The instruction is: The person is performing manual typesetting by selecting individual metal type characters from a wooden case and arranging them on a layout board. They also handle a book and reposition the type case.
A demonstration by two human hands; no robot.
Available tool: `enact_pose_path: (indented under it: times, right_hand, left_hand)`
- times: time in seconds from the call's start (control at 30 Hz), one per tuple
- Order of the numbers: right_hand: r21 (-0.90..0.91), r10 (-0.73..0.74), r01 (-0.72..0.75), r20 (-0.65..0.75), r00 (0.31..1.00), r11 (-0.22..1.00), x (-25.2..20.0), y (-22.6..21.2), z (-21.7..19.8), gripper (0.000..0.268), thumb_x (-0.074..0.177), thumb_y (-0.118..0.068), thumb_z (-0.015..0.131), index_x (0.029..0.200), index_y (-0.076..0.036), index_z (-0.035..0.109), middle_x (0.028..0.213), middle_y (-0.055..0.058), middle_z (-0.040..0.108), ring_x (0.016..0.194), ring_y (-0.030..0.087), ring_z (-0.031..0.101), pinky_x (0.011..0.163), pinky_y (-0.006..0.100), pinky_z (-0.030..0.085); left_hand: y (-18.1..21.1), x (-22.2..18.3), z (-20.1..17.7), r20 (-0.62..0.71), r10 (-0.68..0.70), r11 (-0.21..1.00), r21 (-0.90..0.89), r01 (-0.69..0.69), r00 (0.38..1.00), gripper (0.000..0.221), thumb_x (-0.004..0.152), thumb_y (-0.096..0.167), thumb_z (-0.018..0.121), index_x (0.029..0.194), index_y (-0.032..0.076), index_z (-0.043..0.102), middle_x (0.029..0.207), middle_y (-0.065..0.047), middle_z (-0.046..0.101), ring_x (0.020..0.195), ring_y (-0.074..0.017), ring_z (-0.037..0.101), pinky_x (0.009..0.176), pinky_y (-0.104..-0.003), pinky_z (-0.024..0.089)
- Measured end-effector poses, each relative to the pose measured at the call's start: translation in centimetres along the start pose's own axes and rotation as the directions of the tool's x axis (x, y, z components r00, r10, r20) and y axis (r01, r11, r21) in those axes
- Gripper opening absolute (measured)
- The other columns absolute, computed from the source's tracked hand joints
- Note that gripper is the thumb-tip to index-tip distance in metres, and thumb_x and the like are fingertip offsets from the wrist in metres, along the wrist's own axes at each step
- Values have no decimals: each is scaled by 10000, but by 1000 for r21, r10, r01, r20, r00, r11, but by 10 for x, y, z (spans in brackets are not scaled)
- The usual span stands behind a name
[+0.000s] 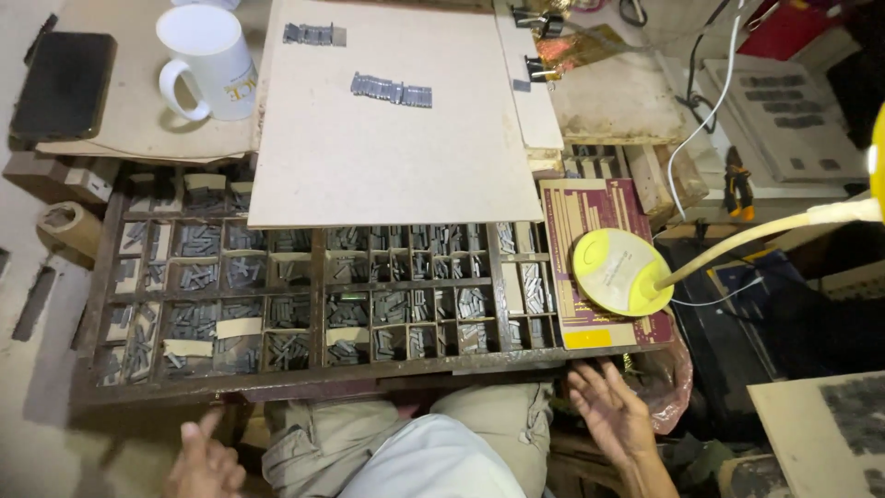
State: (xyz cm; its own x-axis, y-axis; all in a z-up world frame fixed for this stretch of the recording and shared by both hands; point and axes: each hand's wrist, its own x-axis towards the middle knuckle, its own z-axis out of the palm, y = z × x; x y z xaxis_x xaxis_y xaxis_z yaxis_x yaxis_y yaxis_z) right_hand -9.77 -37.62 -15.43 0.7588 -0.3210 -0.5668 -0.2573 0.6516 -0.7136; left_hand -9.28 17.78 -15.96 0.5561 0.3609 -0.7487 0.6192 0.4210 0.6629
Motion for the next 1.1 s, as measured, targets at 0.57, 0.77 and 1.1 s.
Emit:
enact_pose_path:
  times: [0.57,0.77,1.1]
  right_hand:
    - [-109,-198,193,-41,979,975,4,-19,43,417,1011,-231,548,1409,-104,546,1394,22,620,1301,155,571,1071,399,493]
    - [-105,-185,173,-112,976,979,-4,-23,57,342,1030,-204,546,1354,-98,562,1347,49,637,1289,161,587,1079,414,507]
    - [-117,-288,282,-42,957,952,24,-48,94,412,1011,-244,561,1411,-146,564,1347,21,643,1239,160,598,1019,389,513]
  left_hand:
    - [3,58,-6,25,442,747,-565,-352,897,479,1181,410,475,748,214,418,616,41,365,528,-102,283,454,-264,187]
    - [-13,77,-18,100,502,691,-643,-329,859,414,1150,432,505,778,259,451,624,68,375,517,-84,283,433,-244,171]
    - [82,18,40,-40,440,799,-438,-412,897,505,1212,391,420,759,200,305,598,44,246,493,-85,205,436,-275,121]
